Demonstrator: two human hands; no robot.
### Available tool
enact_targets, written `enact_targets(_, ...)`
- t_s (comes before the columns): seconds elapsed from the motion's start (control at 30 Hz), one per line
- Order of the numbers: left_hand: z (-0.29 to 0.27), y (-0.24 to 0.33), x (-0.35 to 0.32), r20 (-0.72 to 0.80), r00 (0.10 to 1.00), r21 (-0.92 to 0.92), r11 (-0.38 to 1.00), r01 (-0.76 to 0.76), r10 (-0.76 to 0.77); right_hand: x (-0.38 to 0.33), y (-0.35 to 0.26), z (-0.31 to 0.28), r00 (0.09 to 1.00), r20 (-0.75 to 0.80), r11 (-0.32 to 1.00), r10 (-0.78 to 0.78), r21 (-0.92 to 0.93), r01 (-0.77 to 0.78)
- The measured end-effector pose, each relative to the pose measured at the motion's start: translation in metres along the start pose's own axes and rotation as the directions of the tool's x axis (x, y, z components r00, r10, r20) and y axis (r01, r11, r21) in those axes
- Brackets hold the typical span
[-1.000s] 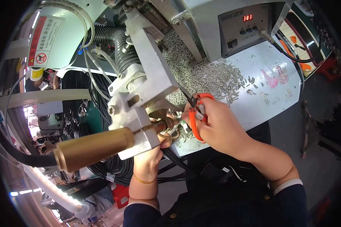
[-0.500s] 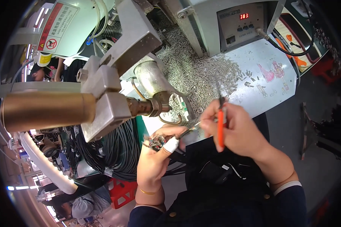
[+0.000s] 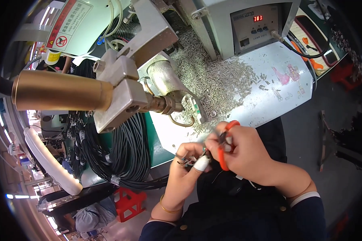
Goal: Trim wire ends with scissors and use a machine to strip and process bundles of cables.
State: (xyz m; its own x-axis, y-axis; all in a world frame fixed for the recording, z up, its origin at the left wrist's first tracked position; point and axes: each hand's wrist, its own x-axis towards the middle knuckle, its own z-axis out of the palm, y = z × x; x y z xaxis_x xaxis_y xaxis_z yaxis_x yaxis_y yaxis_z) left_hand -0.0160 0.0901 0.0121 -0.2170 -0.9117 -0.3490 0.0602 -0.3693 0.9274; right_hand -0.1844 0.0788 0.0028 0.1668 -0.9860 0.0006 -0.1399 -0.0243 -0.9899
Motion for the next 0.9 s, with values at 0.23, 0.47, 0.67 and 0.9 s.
enact_targets(0.23, -0.005, -0.007, -0.002, 0.032, 0.876, 0.524, 0.738, -0.425, 0.482, 0.009, -0.012, -0.004, 0.806, 0.391, 0.733, 0.444, 0.359, -0.578)
enact_targets(0.47, -0.007, 0.011, 0.005, 0.015, 0.997, -0.335, 0.939, 0.072, -0.071, 0.005, 0.020, 0.024, 0.908, -0.135, 0.917, -0.396, -0.118, 0.382)
enact_targets(0.67, -0.012, 0.017, 0.005, 0.034, 0.988, -0.205, 0.967, 0.152, -0.148, 0.008, 0.004, -0.010, 0.743, 0.203, 0.503, -0.638, -0.621, 0.602)
enact_targets(0.9, -0.015, 0.018, 0.007, 0.118, 0.976, -0.268, 0.941, 0.208, -0.182, 0.006, 0.006, -0.009, 0.662, 0.158, 0.403, -0.733, -0.684, 0.609)
